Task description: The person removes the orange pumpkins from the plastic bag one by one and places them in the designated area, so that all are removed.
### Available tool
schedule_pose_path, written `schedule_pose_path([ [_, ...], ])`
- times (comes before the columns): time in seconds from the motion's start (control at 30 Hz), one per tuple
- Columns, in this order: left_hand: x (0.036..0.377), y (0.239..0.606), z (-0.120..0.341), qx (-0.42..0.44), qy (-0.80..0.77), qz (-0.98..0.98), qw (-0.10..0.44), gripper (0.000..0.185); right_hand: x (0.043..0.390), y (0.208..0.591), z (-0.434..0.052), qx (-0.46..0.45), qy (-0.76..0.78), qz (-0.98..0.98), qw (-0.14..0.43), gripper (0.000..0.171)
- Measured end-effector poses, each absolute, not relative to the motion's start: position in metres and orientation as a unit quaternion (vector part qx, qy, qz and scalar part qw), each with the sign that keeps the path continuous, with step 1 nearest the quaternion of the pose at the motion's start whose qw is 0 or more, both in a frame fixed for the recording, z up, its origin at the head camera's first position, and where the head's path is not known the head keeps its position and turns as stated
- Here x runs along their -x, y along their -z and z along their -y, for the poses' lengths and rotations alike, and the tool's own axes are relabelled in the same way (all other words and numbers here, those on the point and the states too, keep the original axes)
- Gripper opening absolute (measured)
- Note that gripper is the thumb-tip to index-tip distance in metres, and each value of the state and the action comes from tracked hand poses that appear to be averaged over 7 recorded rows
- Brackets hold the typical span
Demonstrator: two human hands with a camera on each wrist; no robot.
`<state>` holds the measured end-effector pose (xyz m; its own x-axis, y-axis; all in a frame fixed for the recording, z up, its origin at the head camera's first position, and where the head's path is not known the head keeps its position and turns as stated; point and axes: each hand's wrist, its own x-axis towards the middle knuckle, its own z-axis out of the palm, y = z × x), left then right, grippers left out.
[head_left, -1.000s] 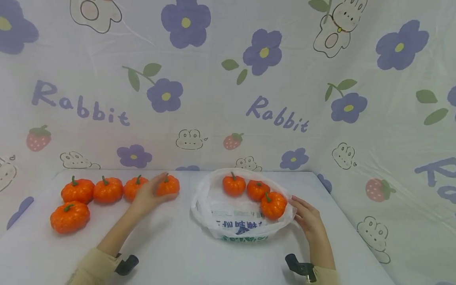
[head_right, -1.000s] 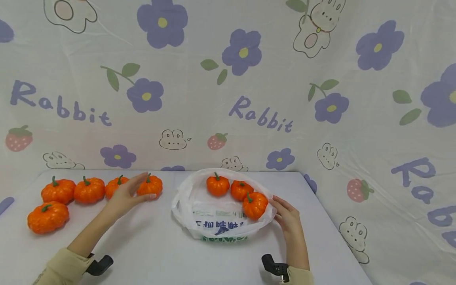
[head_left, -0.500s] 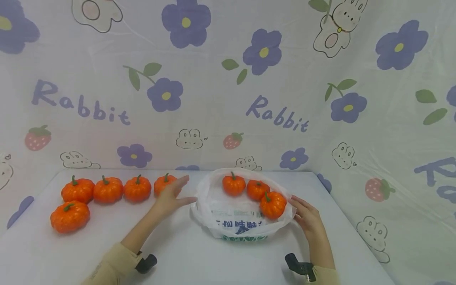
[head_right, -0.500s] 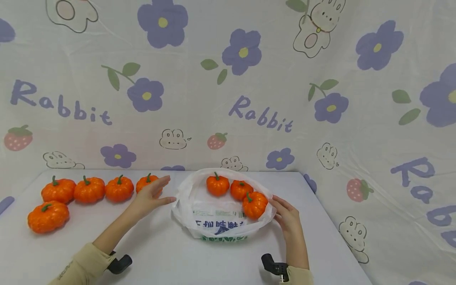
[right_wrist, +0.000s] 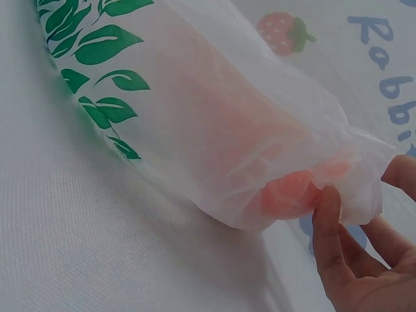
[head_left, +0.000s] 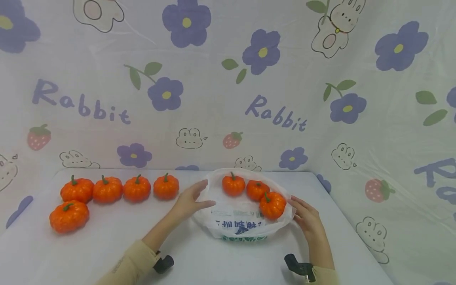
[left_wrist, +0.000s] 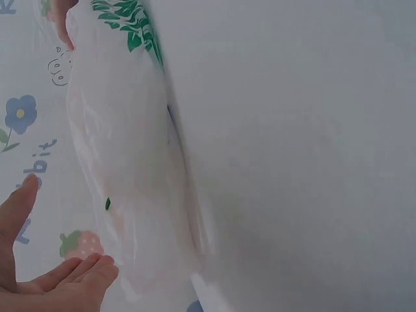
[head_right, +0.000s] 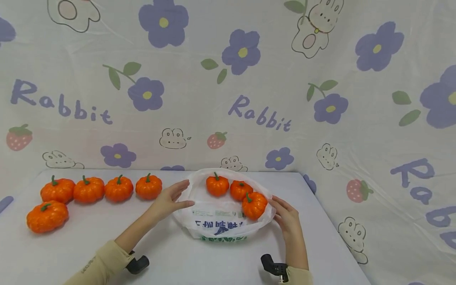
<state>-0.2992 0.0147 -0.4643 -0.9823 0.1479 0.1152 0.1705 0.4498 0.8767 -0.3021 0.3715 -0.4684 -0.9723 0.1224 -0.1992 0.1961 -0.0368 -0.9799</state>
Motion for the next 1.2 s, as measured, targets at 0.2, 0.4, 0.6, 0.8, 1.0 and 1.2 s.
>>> schedule_pose_path([
  [0.2,0.302,0.470,-0.026,0.114,0.539,0.835,-0.010,0.086,0.302,0.468,-0.372,-0.120,0.708,-0.696,0.027,0.066],
  [0.4,0.306,0.475,-0.042,0.133,0.558,0.819,-0.025,0.085,0.301,0.467,-0.371,-0.120,0.705,-0.698,0.025,0.065],
  [0.6,0.306,0.479,-0.061,0.148,0.568,0.809,-0.032,0.088,0.301,0.466,-0.371,-0.118,0.708,-0.696,0.024,0.065],
  [0.8,0.310,0.483,-0.083,0.149,0.582,0.798,-0.038,0.086,0.300,0.466,-0.371,-0.117,0.705,-0.699,0.024,0.065],
  [1.0,0.311,0.487,-0.106,0.139,0.610,0.779,-0.042,0.086,0.300,0.466,-0.372,-0.119,0.706,-0.697,0.025,0.064],
  [1.2,0.314,0.490,-0.125,0.132,0.640,0.756,-0.048,0.085,0.299,0.467,-0.372,-0.119,0.702,-0.701,0.031,0.066],
])
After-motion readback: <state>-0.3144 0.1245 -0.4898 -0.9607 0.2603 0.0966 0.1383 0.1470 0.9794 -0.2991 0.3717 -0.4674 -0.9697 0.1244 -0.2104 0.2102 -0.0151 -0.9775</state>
